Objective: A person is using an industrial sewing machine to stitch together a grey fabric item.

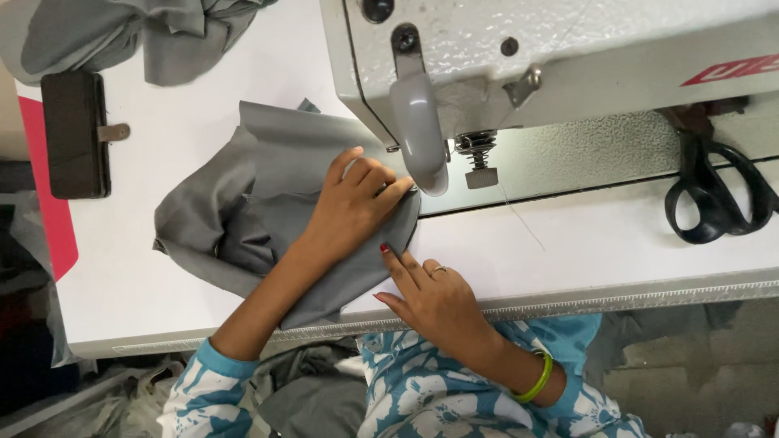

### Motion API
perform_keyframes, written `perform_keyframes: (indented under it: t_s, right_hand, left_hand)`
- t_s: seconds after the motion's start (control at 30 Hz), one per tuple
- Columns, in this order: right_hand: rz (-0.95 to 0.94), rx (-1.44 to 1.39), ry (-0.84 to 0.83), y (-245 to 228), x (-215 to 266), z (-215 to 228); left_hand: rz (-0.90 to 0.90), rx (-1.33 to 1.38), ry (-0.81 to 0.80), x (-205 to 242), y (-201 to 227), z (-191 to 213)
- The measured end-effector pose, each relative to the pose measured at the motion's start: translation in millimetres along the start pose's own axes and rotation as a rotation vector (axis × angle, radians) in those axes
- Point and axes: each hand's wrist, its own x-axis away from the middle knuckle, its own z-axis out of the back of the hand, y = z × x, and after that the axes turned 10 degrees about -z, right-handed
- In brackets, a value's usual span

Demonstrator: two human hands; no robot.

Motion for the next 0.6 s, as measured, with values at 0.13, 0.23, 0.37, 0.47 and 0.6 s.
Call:
perform_keyframes:
  t_s: [0.13, 0.23, 0.37, 0.47, 0.6]
  right_hand:
    - [-0.003, -0.004, -0.009, -0.2, -1.3, 2.6]
    - [-0.007, -0.016, -0.001, -1.3, -2.4, 5.0]
    - [-0.017, -0.059, -0.001, -1.6, -2.8, 6.3]
    - [-0.022, -0.127, 0.008, 0.0, -2.2, 9.2]
    - [-0.031, -0.224, 0.003, 8.8, 3.8, 17.3]
  left_hand:
    - [-0.049, -0.113, -0.056, -0.3, 1.4, 1.3]
    - [-0.076, -0.155, -0.080, 1.3, 2.3, -0.6]
    - [-0.056, -0.088, -0.065, 0.6, 7.7, -1.2]
    - [0.078, 0.114, 0.089, 3.1, 11.8, -14.1]
    - [0.146, 0.155, 0.106, 5.5, 8.6, -25.4]
